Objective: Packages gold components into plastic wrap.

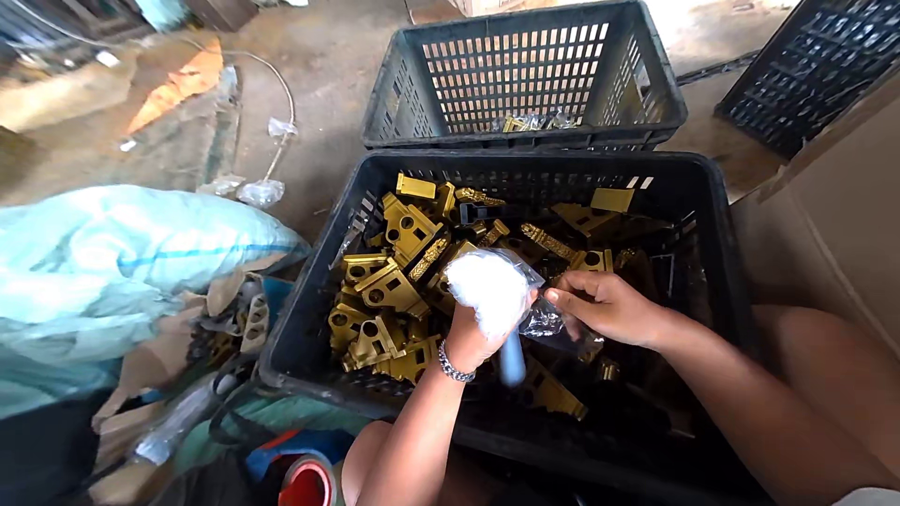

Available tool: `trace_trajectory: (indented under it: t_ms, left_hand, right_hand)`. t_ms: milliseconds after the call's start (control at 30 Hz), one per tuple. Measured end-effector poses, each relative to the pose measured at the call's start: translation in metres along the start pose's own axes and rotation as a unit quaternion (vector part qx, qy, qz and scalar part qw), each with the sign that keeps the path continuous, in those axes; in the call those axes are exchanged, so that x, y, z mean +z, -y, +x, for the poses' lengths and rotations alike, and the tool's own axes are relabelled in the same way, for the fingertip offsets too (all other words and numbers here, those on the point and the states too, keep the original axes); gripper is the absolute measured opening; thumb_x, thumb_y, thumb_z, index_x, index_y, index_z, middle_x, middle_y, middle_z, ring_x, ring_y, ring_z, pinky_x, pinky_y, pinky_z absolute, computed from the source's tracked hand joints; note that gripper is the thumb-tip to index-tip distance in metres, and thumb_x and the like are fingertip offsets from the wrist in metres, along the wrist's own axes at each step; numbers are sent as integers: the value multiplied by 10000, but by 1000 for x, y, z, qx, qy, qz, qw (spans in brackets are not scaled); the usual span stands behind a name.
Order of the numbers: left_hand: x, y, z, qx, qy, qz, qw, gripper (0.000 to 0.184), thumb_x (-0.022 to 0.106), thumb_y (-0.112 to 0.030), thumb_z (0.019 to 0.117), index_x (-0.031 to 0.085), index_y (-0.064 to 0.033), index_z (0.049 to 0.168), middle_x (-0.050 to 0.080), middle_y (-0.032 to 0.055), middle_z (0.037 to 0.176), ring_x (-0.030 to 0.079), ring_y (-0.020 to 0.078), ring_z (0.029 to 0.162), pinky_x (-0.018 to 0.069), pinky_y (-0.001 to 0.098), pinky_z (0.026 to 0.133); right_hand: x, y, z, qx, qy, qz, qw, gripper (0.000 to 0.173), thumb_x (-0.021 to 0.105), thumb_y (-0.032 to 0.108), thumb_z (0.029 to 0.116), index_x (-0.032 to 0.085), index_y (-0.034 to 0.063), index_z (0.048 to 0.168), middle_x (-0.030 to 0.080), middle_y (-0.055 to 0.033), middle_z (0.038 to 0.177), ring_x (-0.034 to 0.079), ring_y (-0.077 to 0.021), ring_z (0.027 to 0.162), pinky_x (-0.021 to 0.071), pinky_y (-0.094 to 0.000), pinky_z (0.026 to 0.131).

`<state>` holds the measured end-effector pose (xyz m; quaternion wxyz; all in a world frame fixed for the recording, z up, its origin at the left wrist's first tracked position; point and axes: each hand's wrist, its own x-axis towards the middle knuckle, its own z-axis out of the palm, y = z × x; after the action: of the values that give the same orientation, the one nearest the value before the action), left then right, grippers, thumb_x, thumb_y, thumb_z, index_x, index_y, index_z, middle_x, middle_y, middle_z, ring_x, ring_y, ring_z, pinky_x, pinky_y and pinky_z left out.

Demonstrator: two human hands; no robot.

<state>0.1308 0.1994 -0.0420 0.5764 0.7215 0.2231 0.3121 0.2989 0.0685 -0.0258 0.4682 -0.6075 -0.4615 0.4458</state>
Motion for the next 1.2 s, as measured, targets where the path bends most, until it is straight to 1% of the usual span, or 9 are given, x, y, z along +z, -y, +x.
trace_trajectory:
  t_ms: [100, 267, 400, 533, 733, 867, 967, 1033, 1200]
  left_hand:
    - [-3, -6, -3, 36, -2, 64, 997, 281, 814, -118, 807, 675, 33, 1001, 707, -19, 903, 659, -25, 887, 557, 186, 851]
    - [-1, -12, -9, 31, 44, 10, 999, 273, 804, -66, 784, 658, 13, 1000, 710, -50, 900, 670, -26, 888, 569, 187, 842]
    - [-8, -4, -8, 72, -21, 62, 995, 271, 790, -66, 775, 652, 34, 986, 706, -47, 879, 659, -59, 867, 561, 167, 820]
    - [-15, -1, 1, 76, -115, 71, 988, 301, 807, -82, 754, 652, -5, 1000, 690, -47, 841, 668, -8, 780, 589, 214, 732]
    - [3, -7, -14, -39, 129, -103, 986, 212, 872, -110, 741, 700, -97, 864, 688, -61, 767, 647, 24, 701, 564, 221, 675]
    - [-26, -5, -2, 68, -109, 101, 987, 284, 802, -71, 742, 673, 37, 971, 700, -3, 855, 663, 1, 809, 575, 213, 781]
    - [-35, -8, 8, 45, -224, 94, 969, 508, 774, 38, 693, 578, 65, 1161, 684, -4, 963, 659, -11, 897, 571, 203, 820]
    - [-36, -12, 12, 25, -243, 61, 968, 498, 778, 72, 721, 586, 43, 1180, 705, -4, 972, 679, 10, 898, 587, 216, 820]
    - [-32, -9, 9, 91, -216, 60, 970, 449, 834, -16, 756, 616, 61, 1141, 706, -3, 986, 669, -3, 935, 572, 209, 883]
  right_hand:
    - [-6, 2, -3, 39, 74, 45, 995, 288, 630, 178, 1001, 619, -23, 1207, 693, -23, 1030, 691, -41, 858, 598, -224, 808]
    - [5, 3, 5, 49, -26, 18, 998, 251, 521, 214, 1068, 641, 69, 903, 520, 110, 647, 479, 49, 521, 430, -130, 511]
    - [2, 5, -3, 54, 86, 49, 994, 90, 596, 85, 1013, 655, 17, 1025, 701, 51, 841, 681, -7, 716, 593, -185, 701]
    - [5, 4, 1, 59, -14, 70, 996, 233, 814, 125, 845, 588, 139, 788, 642, 95, 652, 582, 17, 499, 503, -146, 487]
    - [23, -8, 2, -140, -21, -28, 990, 311, 862, 270, 789, 627, 95, 682, 639, 119, 700, 542, 128, 654, 457, -89, 599]
    - [-12, 8, 22, -41, -120, -54, 991, 339, 794, 199, 859, 510, 153, 678, 551, 98, 628, 511, 23, 542, 444, -170, 522]
    - [-38, -4, 58, 19, -61, -374, 925, 136, 657, -22, 948, 717, -14, 1069, 681, -174, 1150, 659, -320, 1054, 542, -505, 922]
    - [-46, -20, 84, 71, 110, -553, 823, 405, 558, -119, 942, 709, 53, 1277, 403, -238, 1566, 321, -509, 1445, 272, -700, 1144]
    - [-74, -36, 94, -85, 181, -692, 693, 316, 580, -111, 941, 744, 25, 1175, 451, -254, 1542, 320, -536, 1458, 220, -742, 1156]
